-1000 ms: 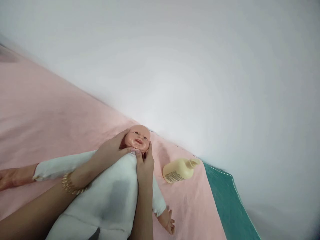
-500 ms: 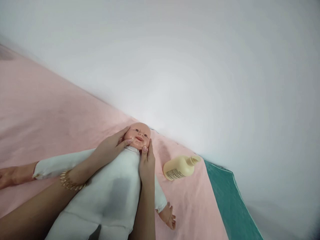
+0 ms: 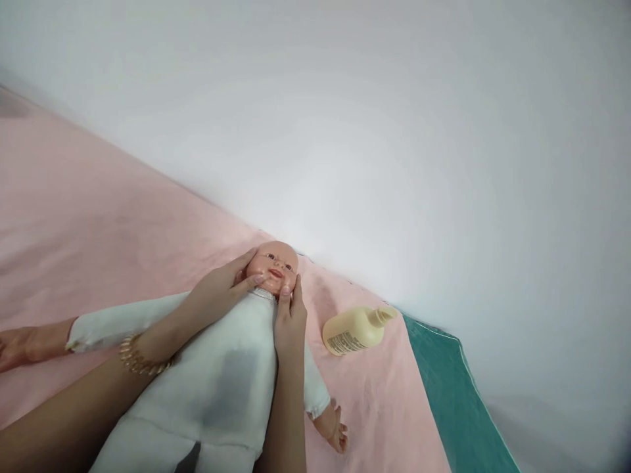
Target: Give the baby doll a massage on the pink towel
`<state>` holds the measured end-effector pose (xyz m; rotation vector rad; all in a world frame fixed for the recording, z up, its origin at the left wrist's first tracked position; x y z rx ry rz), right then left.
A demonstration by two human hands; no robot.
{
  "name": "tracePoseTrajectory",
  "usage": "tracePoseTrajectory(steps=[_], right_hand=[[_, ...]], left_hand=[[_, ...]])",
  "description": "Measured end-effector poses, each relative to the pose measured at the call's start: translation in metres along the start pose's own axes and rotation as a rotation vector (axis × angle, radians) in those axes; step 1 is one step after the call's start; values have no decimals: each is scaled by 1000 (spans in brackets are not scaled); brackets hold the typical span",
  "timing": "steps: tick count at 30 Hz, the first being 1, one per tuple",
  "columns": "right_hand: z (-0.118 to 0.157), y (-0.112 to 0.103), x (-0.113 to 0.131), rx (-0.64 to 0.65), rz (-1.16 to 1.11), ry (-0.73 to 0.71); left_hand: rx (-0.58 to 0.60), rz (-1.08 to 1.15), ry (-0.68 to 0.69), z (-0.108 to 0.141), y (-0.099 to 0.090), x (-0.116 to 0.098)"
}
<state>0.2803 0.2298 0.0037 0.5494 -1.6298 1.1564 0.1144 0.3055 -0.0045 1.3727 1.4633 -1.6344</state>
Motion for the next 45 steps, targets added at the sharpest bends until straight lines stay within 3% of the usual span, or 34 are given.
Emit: tracePoseTrajectory(steps=[13, 26, 38, 45], right_hand=[[2, 3, 0, 22, -66, 33], [-2, -3, -1, -7, -101, -77], [2, 2, 1, 25, -146, 35], [1, 4, 0, 17, -149, 18]], left_hand=[[-20, -38, 30, 2, 0, -4], [6, -36, 70, 1, 2, -8], [19, -5, 29, 2, 2, -6], [17, 46, 22, 3, 3, -7]])
Point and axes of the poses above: each hand's wrist, its own z-axis away from the middle knuckle, its own y-axis out of the palm, x = y × z, the point moved 10 cm from there along -z, towards the middle knuckle, and after that the axes turned 3 degrees about y, right-handed, at the moved point
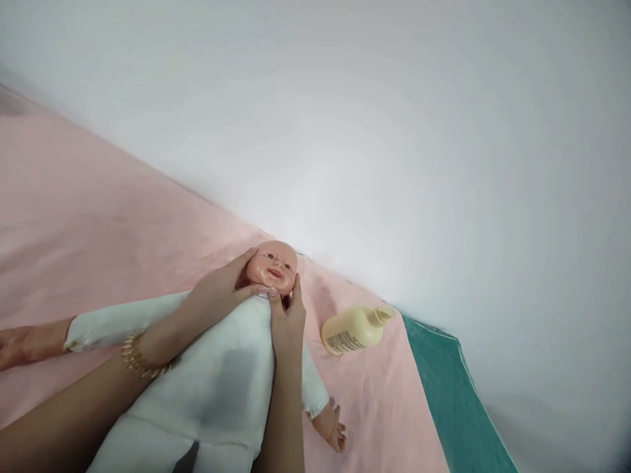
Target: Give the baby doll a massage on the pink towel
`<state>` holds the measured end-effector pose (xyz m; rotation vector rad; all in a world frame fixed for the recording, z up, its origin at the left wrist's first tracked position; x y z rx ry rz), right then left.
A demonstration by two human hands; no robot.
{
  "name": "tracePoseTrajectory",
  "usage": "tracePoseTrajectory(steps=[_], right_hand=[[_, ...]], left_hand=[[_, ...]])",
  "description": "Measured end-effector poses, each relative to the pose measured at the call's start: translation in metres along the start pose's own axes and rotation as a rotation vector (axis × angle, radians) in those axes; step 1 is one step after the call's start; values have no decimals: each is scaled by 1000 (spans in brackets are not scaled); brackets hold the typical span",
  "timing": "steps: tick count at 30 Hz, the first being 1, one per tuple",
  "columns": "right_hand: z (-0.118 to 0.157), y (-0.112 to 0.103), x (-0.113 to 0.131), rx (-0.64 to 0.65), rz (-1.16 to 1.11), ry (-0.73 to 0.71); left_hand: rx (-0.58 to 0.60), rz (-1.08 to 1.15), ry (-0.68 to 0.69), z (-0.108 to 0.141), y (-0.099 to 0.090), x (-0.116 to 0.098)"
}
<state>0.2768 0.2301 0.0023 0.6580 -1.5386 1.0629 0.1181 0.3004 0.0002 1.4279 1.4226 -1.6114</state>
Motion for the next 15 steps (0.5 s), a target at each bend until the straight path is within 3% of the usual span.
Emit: tracePoseTrajectory(steps=[15], right_hand=[[-2, -4, -1, -1, 89, -67]], left_hand=[[-33, -85, 66, -2, -2, -1]])
Point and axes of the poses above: each hand's wrist, its own z-axis away from the middle knuckle, its own y-axis out of the palm, x = y × z, the point moved 10 cm from there along -z, towards the middle knuckle, and after that the axes turned 3 degrees about y, right-handed, at the moved point
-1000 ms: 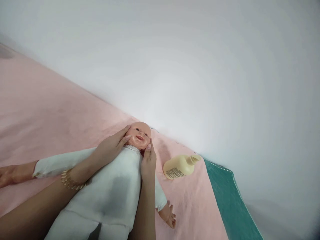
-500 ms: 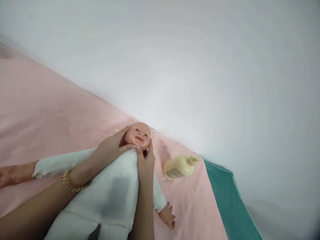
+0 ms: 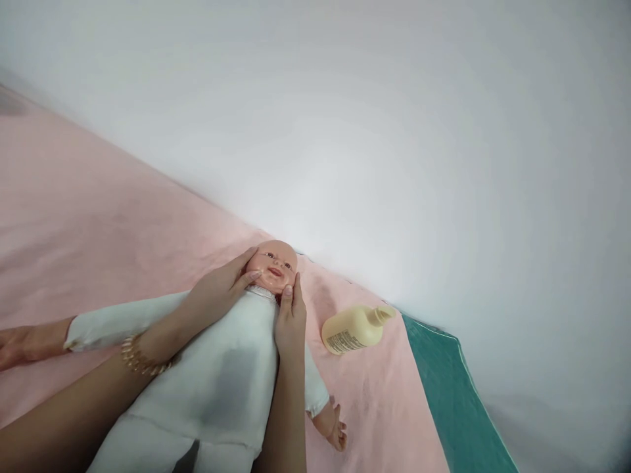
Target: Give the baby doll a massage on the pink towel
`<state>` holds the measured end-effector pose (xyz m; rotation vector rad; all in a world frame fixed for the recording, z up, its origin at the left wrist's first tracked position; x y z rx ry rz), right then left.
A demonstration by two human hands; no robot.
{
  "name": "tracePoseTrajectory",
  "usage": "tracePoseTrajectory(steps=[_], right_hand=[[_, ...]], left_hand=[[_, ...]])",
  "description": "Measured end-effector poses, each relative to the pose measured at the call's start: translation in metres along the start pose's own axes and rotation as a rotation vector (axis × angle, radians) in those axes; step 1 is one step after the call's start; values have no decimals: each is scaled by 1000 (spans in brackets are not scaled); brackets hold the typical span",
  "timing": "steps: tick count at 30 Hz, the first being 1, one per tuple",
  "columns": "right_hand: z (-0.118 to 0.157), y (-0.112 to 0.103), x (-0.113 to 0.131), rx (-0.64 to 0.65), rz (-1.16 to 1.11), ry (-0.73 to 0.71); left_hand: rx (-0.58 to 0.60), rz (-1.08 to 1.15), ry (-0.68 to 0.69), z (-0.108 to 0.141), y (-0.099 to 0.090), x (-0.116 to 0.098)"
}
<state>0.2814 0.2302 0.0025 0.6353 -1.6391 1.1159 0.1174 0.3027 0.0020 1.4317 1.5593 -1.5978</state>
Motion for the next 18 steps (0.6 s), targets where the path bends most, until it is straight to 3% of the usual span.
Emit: tracePoseTrajectory(steps=[18], right_hand=[[3, 4, 2, 3, -39, 88]], left_hand=[[24, -21, -115, 2, 0, 7]])
Point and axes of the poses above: each hand's wrist, its own z-axis away from the middle knuckle, its own y-axis out of the palm, x = y × z, the point moved 10 cm from there along -z, towards the middle knuckle, and after that the axes turned 3 degrees about y, right-handed, at the moved point
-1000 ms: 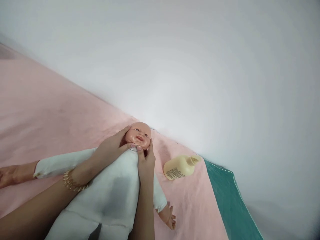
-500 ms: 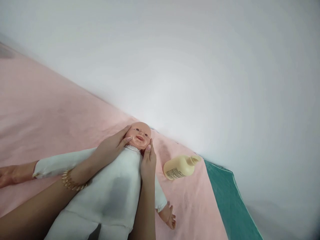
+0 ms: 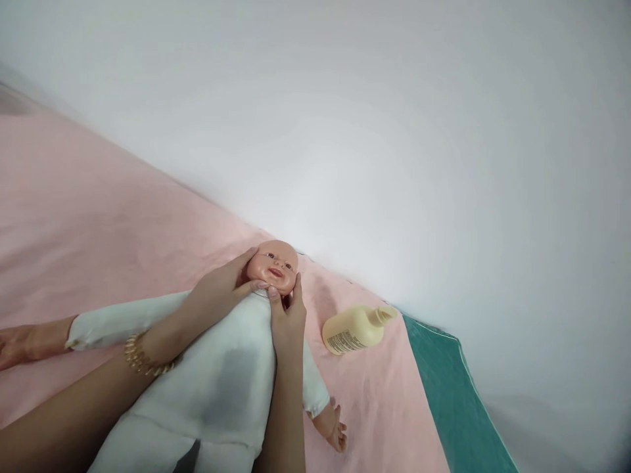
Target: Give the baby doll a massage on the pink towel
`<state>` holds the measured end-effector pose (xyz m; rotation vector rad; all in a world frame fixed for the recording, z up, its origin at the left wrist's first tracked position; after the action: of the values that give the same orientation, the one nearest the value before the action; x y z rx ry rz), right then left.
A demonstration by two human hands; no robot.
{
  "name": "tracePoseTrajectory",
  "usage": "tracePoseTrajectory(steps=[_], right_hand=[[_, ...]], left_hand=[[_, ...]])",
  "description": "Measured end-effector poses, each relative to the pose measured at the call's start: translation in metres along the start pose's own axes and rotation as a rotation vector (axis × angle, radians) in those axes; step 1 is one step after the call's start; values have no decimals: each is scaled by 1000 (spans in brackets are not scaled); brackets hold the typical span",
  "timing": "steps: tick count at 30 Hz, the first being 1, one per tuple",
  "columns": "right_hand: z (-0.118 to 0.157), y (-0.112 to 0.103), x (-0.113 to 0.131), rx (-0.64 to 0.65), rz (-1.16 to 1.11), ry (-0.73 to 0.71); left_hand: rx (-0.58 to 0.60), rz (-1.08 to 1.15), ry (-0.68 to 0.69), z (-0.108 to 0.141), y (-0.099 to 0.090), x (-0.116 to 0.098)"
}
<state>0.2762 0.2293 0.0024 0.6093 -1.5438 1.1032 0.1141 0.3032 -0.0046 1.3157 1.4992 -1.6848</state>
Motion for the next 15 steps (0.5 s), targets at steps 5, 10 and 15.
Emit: tracePoseTrajectory(steps=[5, 10, 15], right_hand=[[-3, 0, -3, -4, 24, -18], [-3, -1, -2, 12, 14, -54], [-3, -3, -2, 11, 71, -68]], left_hand=[[-4, 25, -2, 2, -2, -5], [-32, 11, 37, 1, -3, -5], [-46, -1, 105, -3, -1, -4]])
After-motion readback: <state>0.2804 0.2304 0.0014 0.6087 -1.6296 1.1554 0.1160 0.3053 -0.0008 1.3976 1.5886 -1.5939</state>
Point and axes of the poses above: each hand's wrist, its own z-axis away from the middle knuckle, its own y-axis out of the palm, x = y × z, the point moved 10 cm from there along -z, towards the middle knuckle, and after that the axes turned 3 degrees about y, right-handed, at the moved point
